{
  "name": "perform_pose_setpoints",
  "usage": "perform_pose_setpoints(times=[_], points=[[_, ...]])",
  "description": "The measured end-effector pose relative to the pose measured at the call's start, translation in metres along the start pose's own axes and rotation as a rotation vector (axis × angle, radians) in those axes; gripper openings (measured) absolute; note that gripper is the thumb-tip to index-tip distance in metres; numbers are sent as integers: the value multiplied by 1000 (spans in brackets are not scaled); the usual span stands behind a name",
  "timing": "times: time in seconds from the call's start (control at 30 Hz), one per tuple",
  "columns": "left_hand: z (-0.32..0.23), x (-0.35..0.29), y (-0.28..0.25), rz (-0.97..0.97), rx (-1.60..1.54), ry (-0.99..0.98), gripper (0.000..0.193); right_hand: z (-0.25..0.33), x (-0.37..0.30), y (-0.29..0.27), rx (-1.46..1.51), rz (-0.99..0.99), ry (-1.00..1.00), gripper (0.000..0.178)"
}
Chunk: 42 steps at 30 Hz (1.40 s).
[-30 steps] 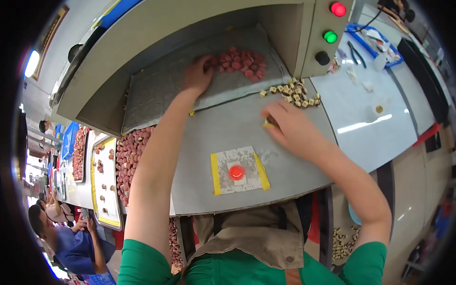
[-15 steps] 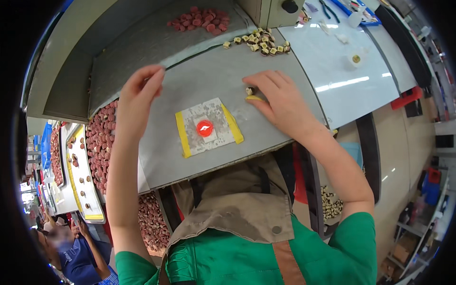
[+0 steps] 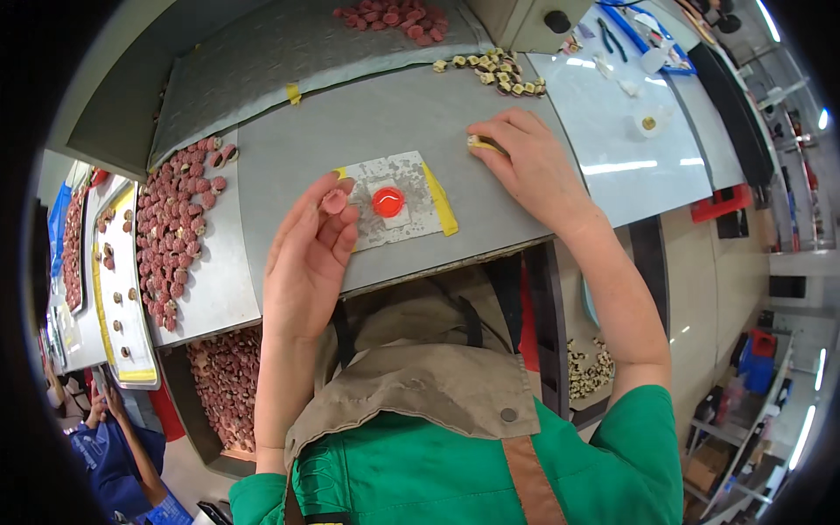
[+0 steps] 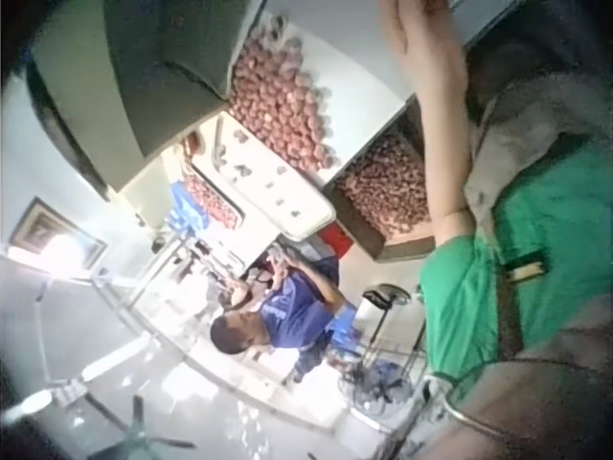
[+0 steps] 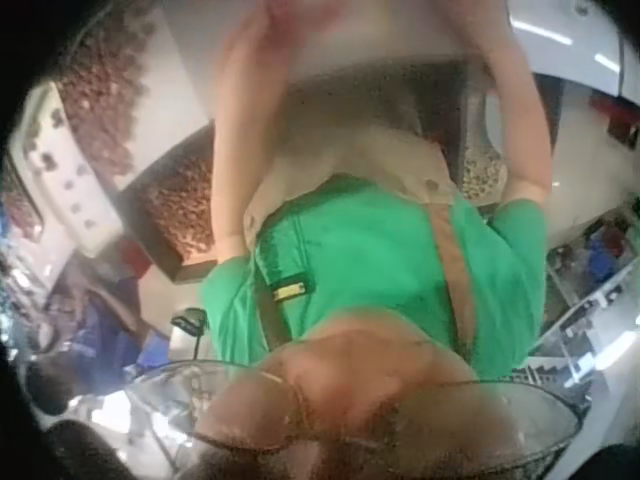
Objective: The person assembles confectionery figures by hand, picking up base pieces and character heads, dipping the character pieces into a paste container, and pressing the pieces together.
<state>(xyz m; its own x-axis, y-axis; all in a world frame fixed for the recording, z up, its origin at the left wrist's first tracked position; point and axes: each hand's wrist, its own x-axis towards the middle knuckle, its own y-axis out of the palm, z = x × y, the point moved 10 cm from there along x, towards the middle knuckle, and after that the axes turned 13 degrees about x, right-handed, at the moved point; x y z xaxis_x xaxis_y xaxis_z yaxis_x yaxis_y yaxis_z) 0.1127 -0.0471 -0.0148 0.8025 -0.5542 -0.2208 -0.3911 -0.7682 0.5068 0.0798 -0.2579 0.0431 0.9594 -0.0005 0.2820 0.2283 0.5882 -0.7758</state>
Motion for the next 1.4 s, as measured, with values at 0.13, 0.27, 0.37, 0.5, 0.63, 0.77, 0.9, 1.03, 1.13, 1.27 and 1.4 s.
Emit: perform_pose_setpoints(times=[0.13,0.27,0.37,0.5,0.63,0.77,0.9,1.03,1.13,1.27,1.4], points=[[5,-2,-6,81,-89,-33,34,12,-1,1,26,-15,38,21],[6,-3,-15,98,-161,-23,36,22,5,8,-91,42,11,19],[5,-5,-16,107,-185,-21,35,25,8,11,-92,82,20,18],[6,-6,-18,97,-176,-25,35,25,7,13,-76,64,16,19],[7,-3,-19,126,-191,-20,37,51,10,21,176,68,58,20],[5,-5,-17,66,-53,-14,34,88,10,48,129,133,-154,24],[5,-4,-16,90,-35,24,36,93,12,63,56,169,-208,26],[2,-6,-16,37,-27,12,35,96,12,67,3,161,-231,25],[3,-6,-15,67,-19,15,33,95,12,67,27,155,-233,25],[0,-6,-16,43,10,55,31,72,7,65,374,161,-8,24],[5,-5,-11,81,45,-3,30,56,-4,63,813,62,237,23]])
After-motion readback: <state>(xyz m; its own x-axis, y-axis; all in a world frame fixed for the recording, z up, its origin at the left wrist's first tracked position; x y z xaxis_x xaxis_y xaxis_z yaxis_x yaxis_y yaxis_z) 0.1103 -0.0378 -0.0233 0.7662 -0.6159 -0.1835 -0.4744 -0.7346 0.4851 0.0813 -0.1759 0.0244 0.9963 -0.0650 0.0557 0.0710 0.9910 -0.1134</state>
